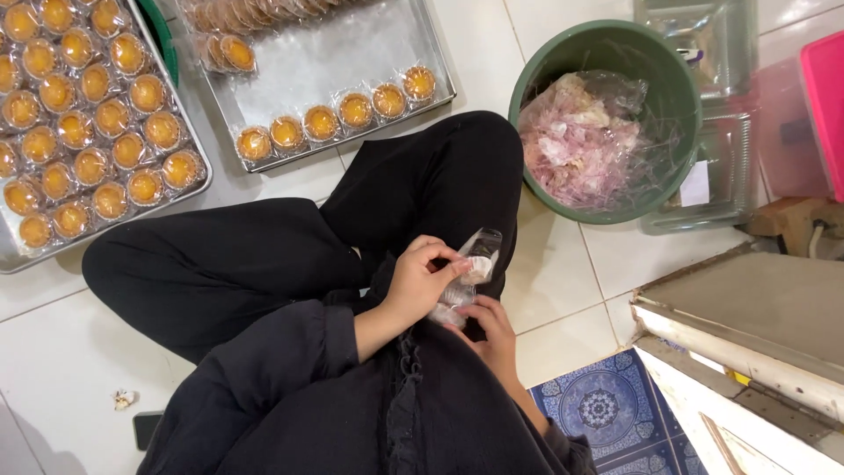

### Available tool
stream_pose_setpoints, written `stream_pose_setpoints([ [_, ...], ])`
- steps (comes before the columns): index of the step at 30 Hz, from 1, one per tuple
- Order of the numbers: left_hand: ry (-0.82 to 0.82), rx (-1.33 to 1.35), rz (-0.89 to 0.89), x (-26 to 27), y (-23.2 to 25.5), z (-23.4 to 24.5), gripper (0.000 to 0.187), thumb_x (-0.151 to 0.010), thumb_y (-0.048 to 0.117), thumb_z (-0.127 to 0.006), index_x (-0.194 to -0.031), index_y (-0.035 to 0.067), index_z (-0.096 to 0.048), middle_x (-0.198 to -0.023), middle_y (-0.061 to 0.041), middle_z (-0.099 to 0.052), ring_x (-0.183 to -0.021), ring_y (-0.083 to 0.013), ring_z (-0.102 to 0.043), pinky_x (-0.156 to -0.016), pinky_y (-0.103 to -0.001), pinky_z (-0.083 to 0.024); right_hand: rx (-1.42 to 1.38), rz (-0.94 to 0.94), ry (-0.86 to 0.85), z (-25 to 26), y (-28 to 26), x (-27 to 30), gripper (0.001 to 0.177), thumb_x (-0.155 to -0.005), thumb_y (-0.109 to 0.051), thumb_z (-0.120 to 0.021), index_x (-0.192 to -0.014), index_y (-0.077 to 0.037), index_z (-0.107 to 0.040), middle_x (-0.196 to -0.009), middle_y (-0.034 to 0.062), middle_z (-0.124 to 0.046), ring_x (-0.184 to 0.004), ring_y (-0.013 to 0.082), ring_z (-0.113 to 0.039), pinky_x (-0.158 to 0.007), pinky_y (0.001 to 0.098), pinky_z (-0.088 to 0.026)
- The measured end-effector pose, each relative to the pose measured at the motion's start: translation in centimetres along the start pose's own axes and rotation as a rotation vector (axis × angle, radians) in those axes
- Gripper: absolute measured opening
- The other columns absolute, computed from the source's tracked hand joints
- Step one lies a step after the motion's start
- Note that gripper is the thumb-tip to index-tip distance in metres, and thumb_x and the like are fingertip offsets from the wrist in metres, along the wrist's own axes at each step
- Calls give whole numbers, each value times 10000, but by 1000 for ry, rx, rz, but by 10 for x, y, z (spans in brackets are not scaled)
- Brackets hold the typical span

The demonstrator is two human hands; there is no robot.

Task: Individually packaging pastries into small plastic bags from a large tray.

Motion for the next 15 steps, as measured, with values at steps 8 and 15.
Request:
stream_pose_setpoints([
  [8, 55, -53, -64, -12, 34, 13, 151, -944, 118, -704, -1067, 105, -792, -856, -58, -739, -786, -91, -647, -671, -223, -527, 85, 515, 34, 8, -108, -94, 229, -823, 41, -746, -1009, -63, -664, -941, 77, -740, -875, 297, -696, -790, 365, -533],
  [15, -55, -77, -87, -25, 32, 9, 202, -965, 65, -661, -1139, 38, -758, -1015, -109, -763, -974, -191, -715, -823, -307, -565, 407, 939, -138, -42, -114, -125, 328, -815, 28, -741, -1107, -72, -631, -860, -26, -675, -768, 176, -665, -698, 304, -574],
])
Point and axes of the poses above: each hand's wrist, its own x-axis away from the middle knuckle, its own z-axis out of the back of the hand, y = z × x, the point moved 10 cm from there along -x, towards the middle knuckle
